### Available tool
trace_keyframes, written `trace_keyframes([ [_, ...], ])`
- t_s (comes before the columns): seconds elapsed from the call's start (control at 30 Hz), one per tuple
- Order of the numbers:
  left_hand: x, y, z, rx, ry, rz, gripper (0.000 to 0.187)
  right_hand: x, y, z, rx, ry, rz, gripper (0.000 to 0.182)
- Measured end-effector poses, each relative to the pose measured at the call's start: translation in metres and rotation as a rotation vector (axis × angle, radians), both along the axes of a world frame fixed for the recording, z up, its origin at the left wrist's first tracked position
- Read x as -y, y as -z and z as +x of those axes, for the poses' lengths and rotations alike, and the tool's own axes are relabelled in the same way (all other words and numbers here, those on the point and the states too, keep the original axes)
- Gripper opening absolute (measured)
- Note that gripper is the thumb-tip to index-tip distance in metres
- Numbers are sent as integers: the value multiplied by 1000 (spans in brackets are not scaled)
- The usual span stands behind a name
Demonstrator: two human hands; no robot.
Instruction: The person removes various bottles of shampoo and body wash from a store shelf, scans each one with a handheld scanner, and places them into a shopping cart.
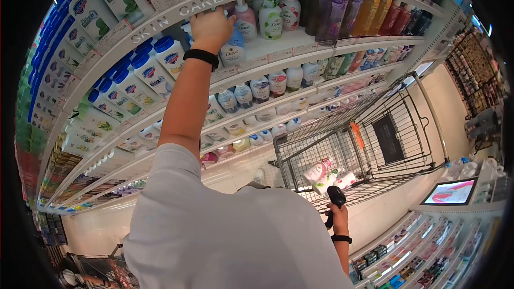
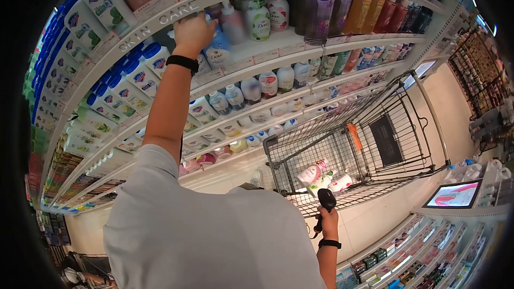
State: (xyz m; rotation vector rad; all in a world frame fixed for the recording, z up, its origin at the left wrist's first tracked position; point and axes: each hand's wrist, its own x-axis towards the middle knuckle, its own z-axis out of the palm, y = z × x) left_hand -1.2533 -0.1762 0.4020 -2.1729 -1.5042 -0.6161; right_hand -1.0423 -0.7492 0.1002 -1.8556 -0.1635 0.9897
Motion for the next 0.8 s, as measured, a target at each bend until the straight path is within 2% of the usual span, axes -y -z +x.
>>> trace_keyframes([
  [0.17, -8, 2, 3, 110, 85, 6, 46, 3, 4, 2, 1, 2, 18, 30],
  [0.23, 5, -4, 7, 238, 158, -148, 41, 3, 3, 2, -5, 10, 8, 30],
  [0.27, 7, -2, 10, 238, 164, -145, 41, 3, 2, 2, -12, 12, -3, 31],
  [0.4, 34, 2, 21, 425, 354, 7, 33, 3, 4, 3, 2, 12, 23, 31],
  [0.47, 54, -5, 22, 476, 593, 168, 31, 5, 4, 2, 10, 10, 31, 29],
  [0.63, 113, -39, 11, 563, 809, 146, 32, 6, -16, 3, -21, -3, 62, 24],
  [0.7, 118, -47, -1, 953, 1066, -326, 31, 3, -41, 1, -51, -60, 115, 24],
  [0.8, 106, -31, -2, 1213, 1399, -856, 34, -7, -86, -2, -125, -201, 342, 24],
])
